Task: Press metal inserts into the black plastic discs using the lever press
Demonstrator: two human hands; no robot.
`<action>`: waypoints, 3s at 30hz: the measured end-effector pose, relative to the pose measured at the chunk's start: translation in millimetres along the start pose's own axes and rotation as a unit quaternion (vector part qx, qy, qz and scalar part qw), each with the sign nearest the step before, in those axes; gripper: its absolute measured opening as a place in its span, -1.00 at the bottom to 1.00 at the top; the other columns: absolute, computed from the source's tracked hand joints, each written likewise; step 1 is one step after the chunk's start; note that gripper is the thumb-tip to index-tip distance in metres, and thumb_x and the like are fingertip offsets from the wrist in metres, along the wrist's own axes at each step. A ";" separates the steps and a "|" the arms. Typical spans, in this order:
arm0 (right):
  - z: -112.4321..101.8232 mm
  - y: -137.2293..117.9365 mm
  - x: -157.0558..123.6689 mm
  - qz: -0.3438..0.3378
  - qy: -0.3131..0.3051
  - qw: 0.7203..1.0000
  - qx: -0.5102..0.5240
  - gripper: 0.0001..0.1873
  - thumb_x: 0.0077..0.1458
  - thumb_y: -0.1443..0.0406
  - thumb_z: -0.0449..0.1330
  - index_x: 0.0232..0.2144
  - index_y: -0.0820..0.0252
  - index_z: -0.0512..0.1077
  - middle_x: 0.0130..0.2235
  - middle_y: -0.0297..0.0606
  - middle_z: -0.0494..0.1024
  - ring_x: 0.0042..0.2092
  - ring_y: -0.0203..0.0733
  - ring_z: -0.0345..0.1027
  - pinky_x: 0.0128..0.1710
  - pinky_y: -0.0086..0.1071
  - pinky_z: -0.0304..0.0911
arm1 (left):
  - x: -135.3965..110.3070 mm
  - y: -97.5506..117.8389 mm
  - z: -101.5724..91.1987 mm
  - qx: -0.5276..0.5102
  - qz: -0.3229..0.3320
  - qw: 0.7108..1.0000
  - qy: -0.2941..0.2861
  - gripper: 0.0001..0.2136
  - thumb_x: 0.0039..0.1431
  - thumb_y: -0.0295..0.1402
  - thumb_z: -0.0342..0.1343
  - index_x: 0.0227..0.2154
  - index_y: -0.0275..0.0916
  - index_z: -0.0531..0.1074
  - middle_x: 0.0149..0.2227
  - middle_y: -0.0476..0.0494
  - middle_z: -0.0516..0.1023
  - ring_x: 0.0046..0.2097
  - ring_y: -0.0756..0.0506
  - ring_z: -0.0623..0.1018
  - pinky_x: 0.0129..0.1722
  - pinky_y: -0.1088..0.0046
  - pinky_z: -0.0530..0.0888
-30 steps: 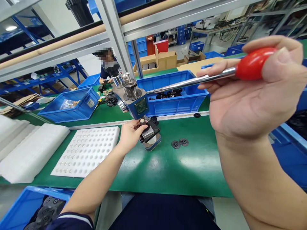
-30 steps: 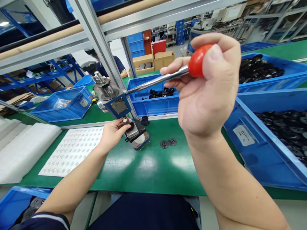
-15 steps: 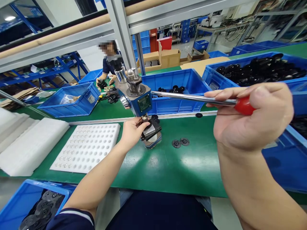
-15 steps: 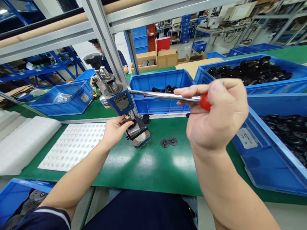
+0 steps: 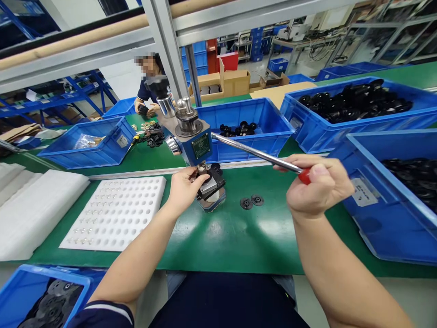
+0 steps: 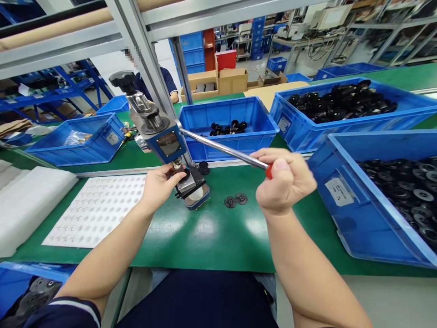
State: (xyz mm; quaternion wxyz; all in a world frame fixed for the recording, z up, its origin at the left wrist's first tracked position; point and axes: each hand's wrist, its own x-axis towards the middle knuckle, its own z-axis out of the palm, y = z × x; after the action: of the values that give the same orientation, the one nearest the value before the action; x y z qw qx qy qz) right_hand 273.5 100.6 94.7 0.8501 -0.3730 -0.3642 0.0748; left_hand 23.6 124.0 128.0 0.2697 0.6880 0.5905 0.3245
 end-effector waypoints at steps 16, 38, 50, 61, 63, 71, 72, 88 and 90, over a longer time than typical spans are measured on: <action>-17.6 21.4 -29.7 -0.003 -0.009 0.996 -0.086 -0.74 0.15 0.28 0.09 -0.55 0.14 0.42 -0.58 -0.35 0.45 -0.55 -0.20 0.40 -0.53 -0.30 0.26 | -3.6 -4.4 1.7 0.043 0.019 0.999 0.023 -0.78 0.09 -0.26 0.25 -0.27 -0.29 0.61 -0.29 -0.17 0.67 -0.26 -0.14 0.60 -0.17 0.36 0.48; -27.7 22.2 -36.2 0.028 -0.130 0.975 -0.176 -0.71 0.18 0.33 0.03 -0.27 0.20 0.57 -0.44 -0.32 0.55 -0.54 -0.29 0.42 -0.51 -0.38 0.34 | -1.5 -1.3 10.1 0.042 0.009 0.998 0.056 -0.86 0.07 -0.29 0.25 -0.37 -0.27 0.56 -0.35 -0.13 0.66 -0.34 -0.10 0.57 -0.26 0.42 0.42; -30.6 42.2 -57.8 0.022 -0.130 0.980 -0.146 -0.71 0.19 0.28 0.00 -0.47 0.20 0.46 -0.61 -0.35 0.33 -0.56 -0.26 0.25 -0.54 -0.35 0.15 | -6.1 -9.1 3.5 0.065 0.014 0.996 0.065 -0.78 0.07 -0.21 0.27 -0.31 -0.26 0.58 -0.33 -0.15 0.65 -0.30 -0.12 0.58 -0.21 0.38 0.45; -17.9 -26.7 -13.7 0.084 -0.114 0.989 -0.049 -0.72 0.25 0.22 0.08 -0.02 0.09 0.44 -0.31 -0.28 0.50 -0.44 -0.29 0.36 -0.54 -0.41 0.25 | -23.2 6.5 -7.8 -0.011 -0.016 0.995 0.098 -0.79 0.04 -0.23 0.29 -0.33 -0.26 0.54 -0.43 -0.03 0.47 -0.39 -0.02 0.42 -0.36 0.46 0.38; -21.6 -36.0 -17.7 0.111 -0.117 0.987 -0.014 -0.59 0.25 0.19 0.09 0.13 0.06 0.33 -0.15 -0.20 0.52 -0.35 -0.25 0.42 -0.51 -0.38 0.31 | -44.8 10.8 -12.0 -0.117 -0.056 0.991 0.042 -0.75 0.07 -0.19 0.28 -0.27 -0.25 0.53 -0.41 -0.05 0.49 -0.44 0.01 0.41 -0.43 0.50 0.36; -30.9 -58.4 -97.7 0.219 -0.410 0.885 -0.013 -0.82 0.25 0.32 0.14 -0.12 0.16 0.48 -0.29 -0.24 0.58 -0.30 -0.27 0.46 -0.32 -0.38 0.40 | -111.7 -6.7 -15.2 -0.431 -0.236 0.865 -0.100 -0.64 -0.05 -0.11 0.42 -0.35 -0.28 0.49 -0.50 -0.02 0.39 -0.52 0.06 0.31 -0.57 0.55 0.23; -28.8 -60.2 -104.3 0.215 -0.425 0.879 -0.012 -0.83 0.25 0.32 0.13 -0.15 0.16 0.48 -0.31 -0.25 0.58 -0.31 -0.28 0.45 -0.32 -0.39 0.39 | -114.5 -11.3 -14.6 -0.446 -0.246 0.854 -0.106 -0.63 -0.05 -0.10 0.42 -0.37 -0.28 0.48 -0.51 -0.02 0.37 -0.52 0.06 0.29 -0.57 0.55 0.21; -11.1 -60.0 -115.7 0.199 -0.527 0.826 -0.025 -0.96 0.18 0.37 0.17 -0.33 0.17 0.43 -0.39 -0.30 0.50 -0.38 -0.30 0.36 -0.37 -0.42 0.30 | -131.1 -31.8 -5.9 -0.421 -0.289 0.846 -0.152 -0.59 -0.04 -0.10 0.42 -0.25 -0.31 0.55 -0.52 -0.04 0.47 -0.54 0.06 0.38 -0.54 0.55 0.27; -12.9 -57.5 -117.6 0.199 -0.533 0.822 -0.034 -0.91 0.16 0.42 0.14 -0.36 0.17 0.42 -0.41 -0.32 0.49 -0.40 -0.31 0.34 -0.38 -0.42 0.28 | -131.3 -32.9 -5.1 -0.411 -0.295 0.848 -0.155 -0.59 -0.06 -0.10 0.43 -0.26 -0.31 0.55 -0.51 -0.05 0.48 -0.54 0.05 0.39 -0.54 0.55 0.27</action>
State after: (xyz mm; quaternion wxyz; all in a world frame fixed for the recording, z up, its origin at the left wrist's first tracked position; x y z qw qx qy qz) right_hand 188.8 5.3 62.2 0.4772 -0.3681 -0.6806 0.4166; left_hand -13.3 -0.5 89.6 0.6991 0.3488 0.5289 0.3315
